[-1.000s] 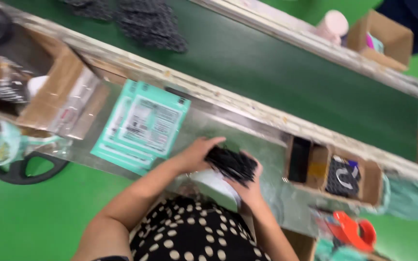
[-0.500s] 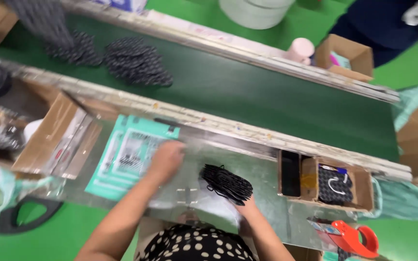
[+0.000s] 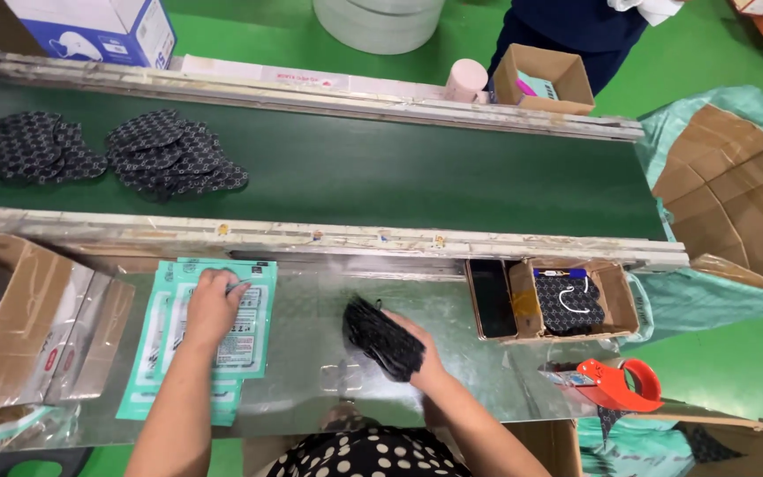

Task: The person picks up black patterned masks from a conveyor belt and inserts them into plastic packaging envelopes one by one.

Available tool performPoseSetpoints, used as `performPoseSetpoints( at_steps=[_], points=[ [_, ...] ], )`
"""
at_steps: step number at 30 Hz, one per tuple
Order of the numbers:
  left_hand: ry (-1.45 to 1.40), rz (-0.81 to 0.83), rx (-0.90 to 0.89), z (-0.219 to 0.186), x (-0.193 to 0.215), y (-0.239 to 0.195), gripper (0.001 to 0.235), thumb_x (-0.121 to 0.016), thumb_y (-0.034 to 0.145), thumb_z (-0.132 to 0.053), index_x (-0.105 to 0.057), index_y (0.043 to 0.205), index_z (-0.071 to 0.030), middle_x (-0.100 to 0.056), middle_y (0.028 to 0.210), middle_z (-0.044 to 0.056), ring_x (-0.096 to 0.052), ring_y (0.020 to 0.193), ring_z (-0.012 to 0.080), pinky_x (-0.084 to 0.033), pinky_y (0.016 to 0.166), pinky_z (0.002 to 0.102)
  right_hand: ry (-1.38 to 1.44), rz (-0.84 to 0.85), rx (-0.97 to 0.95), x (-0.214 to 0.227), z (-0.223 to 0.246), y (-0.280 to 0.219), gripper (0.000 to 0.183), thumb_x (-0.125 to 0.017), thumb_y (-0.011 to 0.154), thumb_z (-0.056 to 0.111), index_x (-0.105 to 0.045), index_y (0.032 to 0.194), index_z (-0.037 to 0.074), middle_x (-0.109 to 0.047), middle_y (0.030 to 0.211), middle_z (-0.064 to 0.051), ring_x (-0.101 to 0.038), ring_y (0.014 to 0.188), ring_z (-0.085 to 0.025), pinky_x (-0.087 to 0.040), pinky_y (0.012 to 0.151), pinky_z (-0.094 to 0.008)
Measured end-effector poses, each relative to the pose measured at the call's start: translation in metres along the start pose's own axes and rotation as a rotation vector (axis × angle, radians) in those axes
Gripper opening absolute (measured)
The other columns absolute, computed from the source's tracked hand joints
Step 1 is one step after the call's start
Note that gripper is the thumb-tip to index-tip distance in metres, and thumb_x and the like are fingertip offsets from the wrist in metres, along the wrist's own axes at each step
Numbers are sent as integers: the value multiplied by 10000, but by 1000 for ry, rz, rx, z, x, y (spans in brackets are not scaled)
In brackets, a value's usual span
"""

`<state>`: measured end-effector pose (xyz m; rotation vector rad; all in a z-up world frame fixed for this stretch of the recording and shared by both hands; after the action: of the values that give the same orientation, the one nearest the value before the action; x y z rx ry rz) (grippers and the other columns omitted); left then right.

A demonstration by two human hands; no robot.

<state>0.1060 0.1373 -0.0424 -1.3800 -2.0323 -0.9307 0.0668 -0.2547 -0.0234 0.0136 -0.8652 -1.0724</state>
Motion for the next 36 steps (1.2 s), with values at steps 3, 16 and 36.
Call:
performPoseSetpoints(
  at_steps=[3, 16, 36],
  points=[
    [-110, 102, 168, -7, 16, -4, 231, -749, 891, -270, -695, 987, -67, -651, 982, 143, -657, 838, 368, -535, 782, 453, -38, -61, -89, 19, 27, 25, 582, -754, 827, 145, -600, 1376, 28, -694, 1257, -168, -661, 1166, -387, -479, 1005, -444],
    [16, 186, -873, -198, 20, -73, 326, -661, 632, -107, -651, 952, -48, -653, 1022, 111, -621, 949, 311, -501, 846, 424, 736, 75, -597, -22, -11, 19, 333, -764, 916, 173, -732, 1206, 12, -742, 1184, -101, -679, 1065, -218, -558, 948, -363],
    [-252, -11, -510, -226, 59, -64, 26, -699, 871, -152, -695, 858, -131, -742, 907, -4, -674, 1014, 211, -348, 983, 430, 304, 281, -144, -8, 86, 49, 330, -764, 863, 46, -691, 1185, 47, -714, 1119, -104, -643, 1024, -187, -549, 909, -354]
  ],
)
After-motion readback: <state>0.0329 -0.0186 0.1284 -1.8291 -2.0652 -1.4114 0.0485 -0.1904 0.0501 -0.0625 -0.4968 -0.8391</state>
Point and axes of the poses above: each hand's wrist, its own y-axis towards the middle knuckle, its own x-axis out of the back of the hand, z = x × y, the point moved 6 cm from there along y, towards the middle knuckle
